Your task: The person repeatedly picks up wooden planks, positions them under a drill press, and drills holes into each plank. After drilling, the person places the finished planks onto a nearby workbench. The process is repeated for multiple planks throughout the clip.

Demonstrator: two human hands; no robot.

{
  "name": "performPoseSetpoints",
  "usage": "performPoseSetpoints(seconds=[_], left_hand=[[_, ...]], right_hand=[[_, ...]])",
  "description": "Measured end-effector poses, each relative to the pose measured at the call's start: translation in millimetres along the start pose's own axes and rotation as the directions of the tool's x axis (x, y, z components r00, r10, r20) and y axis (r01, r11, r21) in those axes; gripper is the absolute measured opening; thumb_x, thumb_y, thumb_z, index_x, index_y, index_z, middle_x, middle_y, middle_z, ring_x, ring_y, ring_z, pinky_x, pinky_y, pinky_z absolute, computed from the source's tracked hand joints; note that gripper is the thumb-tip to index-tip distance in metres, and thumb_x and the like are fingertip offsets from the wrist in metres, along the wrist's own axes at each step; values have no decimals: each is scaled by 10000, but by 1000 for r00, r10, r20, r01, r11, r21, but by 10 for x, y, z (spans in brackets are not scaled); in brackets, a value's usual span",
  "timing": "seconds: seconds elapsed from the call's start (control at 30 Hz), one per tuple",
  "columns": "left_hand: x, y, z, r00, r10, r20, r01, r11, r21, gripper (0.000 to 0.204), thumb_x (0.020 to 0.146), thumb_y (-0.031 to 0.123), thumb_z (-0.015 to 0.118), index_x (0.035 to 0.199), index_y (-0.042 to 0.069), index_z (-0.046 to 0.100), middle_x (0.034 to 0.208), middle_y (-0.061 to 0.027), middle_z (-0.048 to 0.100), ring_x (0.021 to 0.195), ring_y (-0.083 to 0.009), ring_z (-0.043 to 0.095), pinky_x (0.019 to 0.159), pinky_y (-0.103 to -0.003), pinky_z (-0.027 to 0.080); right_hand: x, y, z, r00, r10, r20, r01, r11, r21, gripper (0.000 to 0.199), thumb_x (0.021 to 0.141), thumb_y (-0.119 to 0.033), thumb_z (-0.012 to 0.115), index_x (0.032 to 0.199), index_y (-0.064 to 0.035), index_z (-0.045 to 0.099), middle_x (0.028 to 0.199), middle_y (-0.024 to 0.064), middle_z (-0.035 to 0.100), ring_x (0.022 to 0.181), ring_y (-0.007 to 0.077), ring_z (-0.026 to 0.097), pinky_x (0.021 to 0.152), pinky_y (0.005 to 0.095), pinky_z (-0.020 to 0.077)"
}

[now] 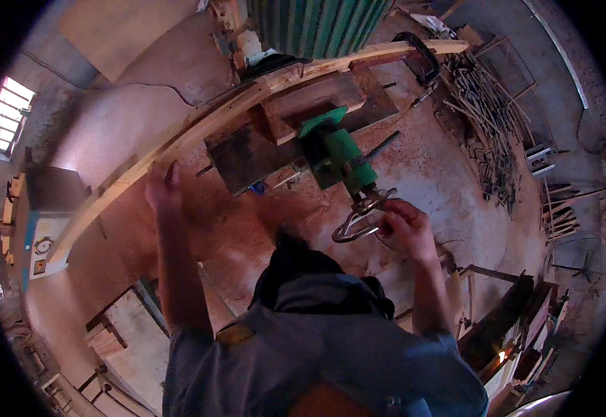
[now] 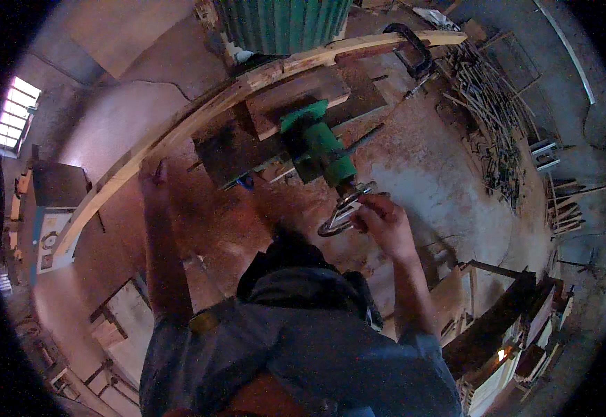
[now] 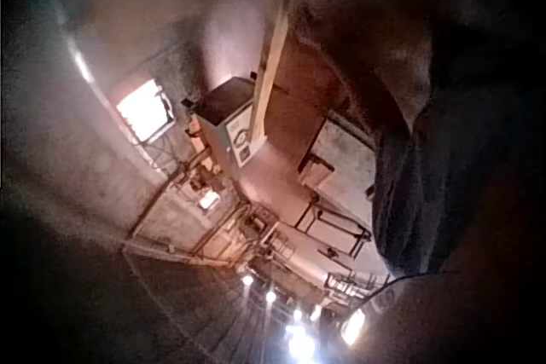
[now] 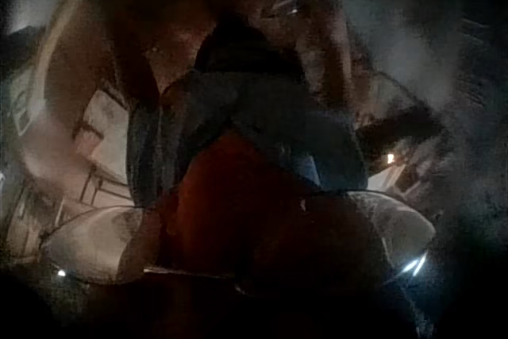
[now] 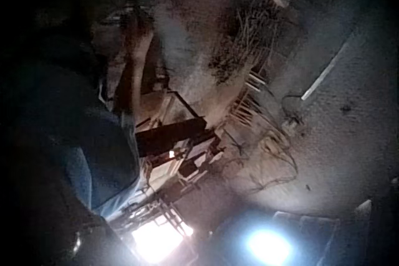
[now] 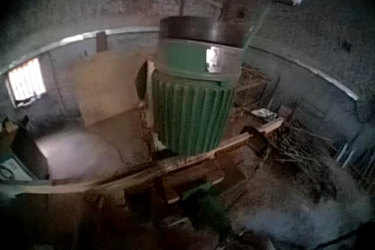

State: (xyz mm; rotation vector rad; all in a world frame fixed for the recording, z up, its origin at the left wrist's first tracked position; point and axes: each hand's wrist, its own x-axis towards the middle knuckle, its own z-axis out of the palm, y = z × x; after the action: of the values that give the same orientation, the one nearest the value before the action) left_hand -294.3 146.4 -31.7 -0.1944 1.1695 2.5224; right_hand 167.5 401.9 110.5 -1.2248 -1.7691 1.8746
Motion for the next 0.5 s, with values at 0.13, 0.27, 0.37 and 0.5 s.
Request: performPoseSetpoints(seconds=[0.13,0.27,0.37,0.5], left_hand=[[166,-157,115,1000,-16,-14,16,1000,-23,339,914,142,560,1213,-4,494,1177,-126,568,1040,-291,576,893,-423,518],[252,-251,192,984,-84,-155,98,992,84,317,900,134,578,1176,-3,507,1131,-132,580,989,-279,595,811,-386,557],[417,-343,28,985,-160,69,150,981,124,303,886,135,602,1149,11,517,1082,-127,589,901,-257,608,758,-364,570],[192,-597,564,961,-233,150,207,963,171,283,877,135,611,1128,37,524,1005,-107,588,785,-216,599,696,-329,559]], right_hand=[[4,-7,43,1000,-2,-30,2,1000,14,229,902,-78,565,1086,58,572,811,97,659,693,131,605,627,266,499],[18,-56,99,998,46,-37,-44,997,56,214,913,-76,554,1086,49,570,825,91,654,713,129,602,645,262,498],[90,-90,65,1000,18,13,-19,993,115,205,919,-72,545,1086,43,576,832,86,654,734,126,605,659,261,499],[210,-86,-122,998,-49,29,46,992,117,220,922,-77,541,1106,39,574,848,85,654,755,124,606,667,260,498]])
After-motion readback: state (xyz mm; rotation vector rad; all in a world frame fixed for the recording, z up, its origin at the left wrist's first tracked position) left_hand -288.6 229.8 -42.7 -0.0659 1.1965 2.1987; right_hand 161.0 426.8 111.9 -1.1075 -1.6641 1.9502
